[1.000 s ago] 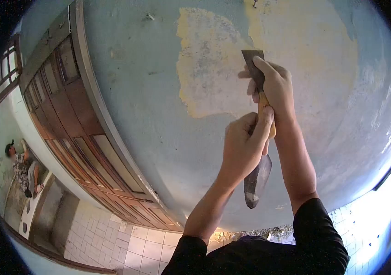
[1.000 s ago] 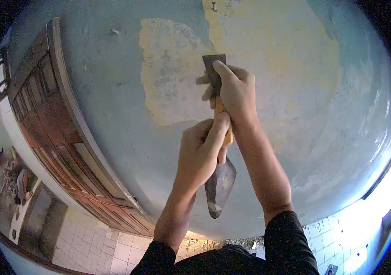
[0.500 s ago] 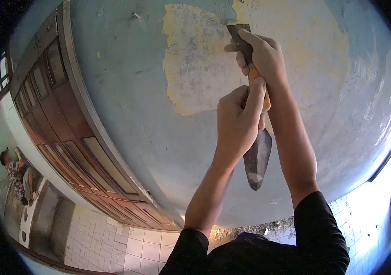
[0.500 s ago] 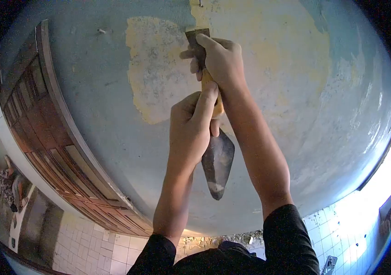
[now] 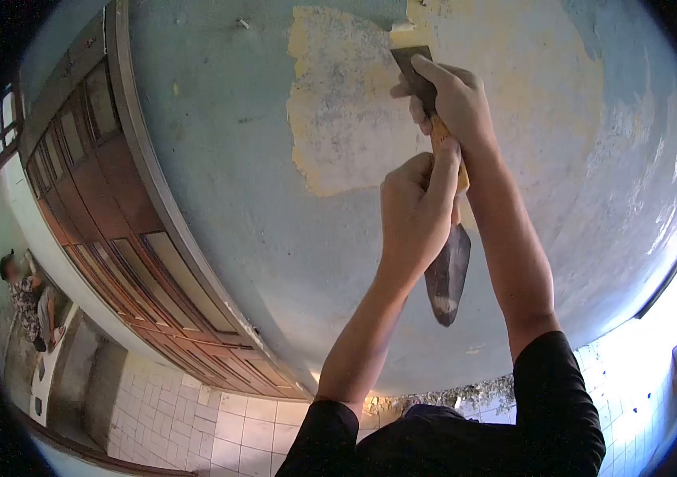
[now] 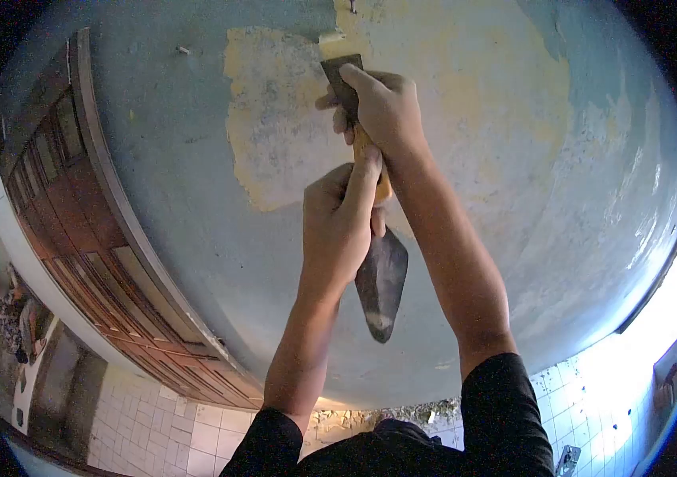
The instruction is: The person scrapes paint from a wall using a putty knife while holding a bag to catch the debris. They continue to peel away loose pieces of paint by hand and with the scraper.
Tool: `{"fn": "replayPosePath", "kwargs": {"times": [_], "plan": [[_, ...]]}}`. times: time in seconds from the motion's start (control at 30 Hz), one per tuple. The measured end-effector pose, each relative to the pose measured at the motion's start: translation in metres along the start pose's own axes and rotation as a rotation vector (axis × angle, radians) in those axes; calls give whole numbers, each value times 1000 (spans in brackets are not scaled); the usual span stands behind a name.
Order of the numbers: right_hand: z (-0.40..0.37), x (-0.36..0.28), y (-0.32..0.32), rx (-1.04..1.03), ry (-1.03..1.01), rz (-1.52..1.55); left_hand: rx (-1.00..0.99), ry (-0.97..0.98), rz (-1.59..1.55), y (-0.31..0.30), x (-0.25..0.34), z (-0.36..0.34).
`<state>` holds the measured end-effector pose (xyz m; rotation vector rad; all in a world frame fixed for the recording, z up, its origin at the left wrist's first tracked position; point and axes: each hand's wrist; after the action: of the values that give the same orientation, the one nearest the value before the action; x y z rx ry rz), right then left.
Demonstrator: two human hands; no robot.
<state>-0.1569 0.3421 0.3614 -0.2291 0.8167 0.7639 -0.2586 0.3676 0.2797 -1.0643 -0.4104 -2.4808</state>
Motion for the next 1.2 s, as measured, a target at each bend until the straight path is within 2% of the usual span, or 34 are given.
{"fn": "replayPosePath", "kwargs": {"times": [0.1,0.17,0.3,0.37,0.43,0.53,0.67,0.73,0.83,0.87,1.0,1.07,1.2], "plan": [[34,-13,10,11,-117,-72,60,74,-14,0,14,21],[35,-14,9,-23,-118,-44,30,38,-30,-3,25,20],[16,-7,5,-70,-56,-39,52,10,-42,2,9,8],[34,-13,6,-87,-67,-32,62,44,-33,2,8,17],[62,-24,13,-85,-138,-141,83,51,27,-2,31,31],[53,-27,19,-79,-134,-20,66,71,-32,-2,32,28],[17,-9,12,-73,-89,-87,94,30,-29,-10,8,22],[-5,-17,15,-109,60,53,105,37,-66,-10,13,22],[21,-28,17,-118,16,-41,100,79,52,-11,19,44],[20,-27,16,-117,19,-43,140,116,-4,-9,22,49],[12,-24,13,-110,20,9,132,87,20,-9,21,35],[18,-25,14,-98,44,-10,164,141,151,-11,12,45],[26,-44,24,-121,-1,15,118,72,44,-12,47,47]]}}
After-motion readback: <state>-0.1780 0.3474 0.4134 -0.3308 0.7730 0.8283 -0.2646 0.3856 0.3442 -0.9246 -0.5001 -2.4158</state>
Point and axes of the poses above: each hand's wrist, its own z-axis towards the middle knuckle, its own y-axis out of the palm, x = y × z, and after that the axes turned 4 degrees about -x, right-handed
